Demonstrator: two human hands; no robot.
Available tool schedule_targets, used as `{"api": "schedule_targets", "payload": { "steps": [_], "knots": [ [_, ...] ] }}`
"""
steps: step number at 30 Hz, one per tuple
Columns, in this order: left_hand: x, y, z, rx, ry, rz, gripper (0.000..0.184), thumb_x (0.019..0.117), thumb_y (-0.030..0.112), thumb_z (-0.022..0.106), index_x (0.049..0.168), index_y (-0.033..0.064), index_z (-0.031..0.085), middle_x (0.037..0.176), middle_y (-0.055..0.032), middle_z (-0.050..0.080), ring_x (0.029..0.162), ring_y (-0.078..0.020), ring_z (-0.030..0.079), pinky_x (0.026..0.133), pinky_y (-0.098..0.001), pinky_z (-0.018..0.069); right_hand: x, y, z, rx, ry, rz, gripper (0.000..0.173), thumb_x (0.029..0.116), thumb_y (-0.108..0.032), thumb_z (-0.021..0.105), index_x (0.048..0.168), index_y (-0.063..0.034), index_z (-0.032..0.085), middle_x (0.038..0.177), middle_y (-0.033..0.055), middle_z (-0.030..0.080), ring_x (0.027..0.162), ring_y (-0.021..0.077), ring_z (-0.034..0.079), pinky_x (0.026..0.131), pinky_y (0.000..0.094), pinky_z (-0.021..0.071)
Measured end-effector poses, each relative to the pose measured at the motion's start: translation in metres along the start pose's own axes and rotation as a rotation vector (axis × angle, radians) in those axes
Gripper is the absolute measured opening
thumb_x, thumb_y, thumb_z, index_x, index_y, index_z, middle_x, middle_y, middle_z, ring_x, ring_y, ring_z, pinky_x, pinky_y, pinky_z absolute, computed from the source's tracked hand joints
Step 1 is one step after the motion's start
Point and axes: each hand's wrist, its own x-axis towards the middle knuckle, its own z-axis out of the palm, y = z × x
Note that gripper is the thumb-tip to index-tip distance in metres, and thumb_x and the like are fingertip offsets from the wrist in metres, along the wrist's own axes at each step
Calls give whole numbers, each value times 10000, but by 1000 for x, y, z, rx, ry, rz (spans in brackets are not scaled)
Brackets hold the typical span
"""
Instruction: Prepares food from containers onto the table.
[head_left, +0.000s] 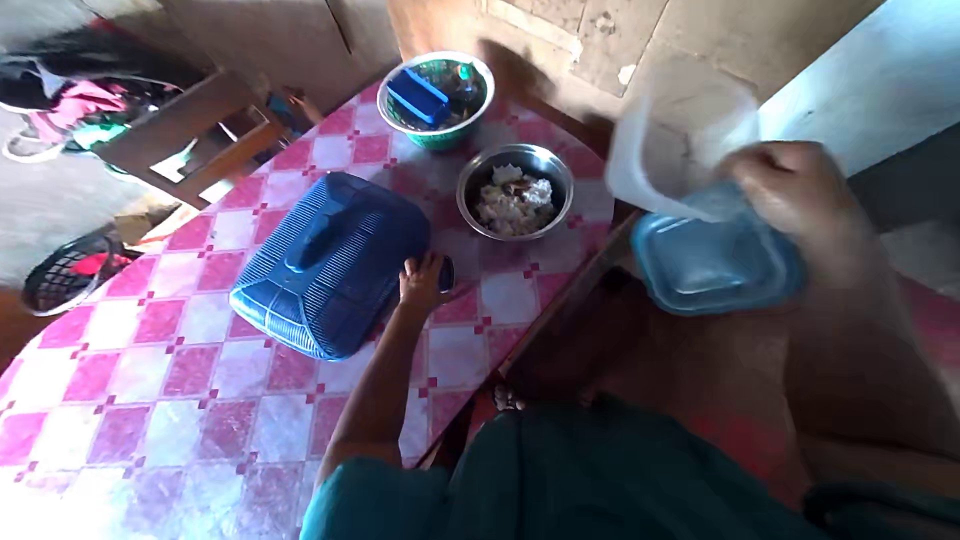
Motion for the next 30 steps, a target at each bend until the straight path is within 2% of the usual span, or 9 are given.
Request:
{"api": "schedule_targets", "payload": {
  "steps": [4,7,10,15,17,19,22,27,30],
  "knots": [
    [17,-9,-6,-58,42,74,926,695,371,945,1503,200,527,1527,-195,491,1435,-535,323,1050,-793,301,-78,89,-34,-141,118,299,493,1070,-414,468,1110,41,656,978,302,639,893,438,619,790,677,470],
    [22,1,-44,-223,82,234,914,669,339,952,1468,141,556,1443,-259,529,1379,-484,433,1114,-675,367,-146,144,-45,-152,120,504,508,1082,-363,485,1168,112,644,1101,362,645,1033,489,631,924,697,456],
    [4,47,-121,-385,79,472,880,712,237,929,1484,104,528,1445,-210,551,1349,-338,527,1125,-541,437,-226,193,-53,-81,189,619,469,1071,-323,494,1125,120,639,999,335,643,863,428,631,805,662,491],
    [-43,170,-253,-506,-71,780,924,718,438,877,1502,138,491,1390,-38,612,1233,-106,600,1057,-304,514,-353,258,-73,-10,254,795,466,1057,-307,471,1108,125,639,1023,344,639,888,440,632,802,667,491],
    [-65,227,-292,-593,-148,900,840,759,321,857,1485,98,497,1375,-39,621,1199,-110,624,1021,-279,537,-400,263,-85,-4,274,824,468,1054,-306,472,1092,126,647,998,346,647,874,448,645,793,671,492],
    [-79,282,-319,-609,-171,1055,876,763,503,857,1477,115,528,1364,-28,643,1162,-128,648,963,-303,573,-448,273,-97,14,314,834,450,1058,-283,486,1063,133,658,984,357,648,882,459,643,803,682,480],
    [-105,372,-343,-685,-244,1317,911,704,734,793,1381,154,612,1240,7,707,1056,-149,691,857,-331,613,-518,285,-114,10,417,849,435,1038,-278,531,999,135,663,921,339,657,848,455,647,787,681,480],
    [-152,523,-343,-664,-440,1611,710,733,756,750,1213,238,682,1075,58,747,966,-121,720,814,-321,628,-625,294,-134,58,646,946,444,1030,-287,543,908,131,626,809,274,617,745,361,593,706,620,470],
    [-176,602,-319,-580,-315,1674,679,785,736,716,1252,245,667,1103,64,735,955,-95,704,784,-304,615,-676,311,-145,39,727,1031,397,1043,-228,545,948,146,641,851,323,635,796,443,625,742,674,472]
  ]
}}
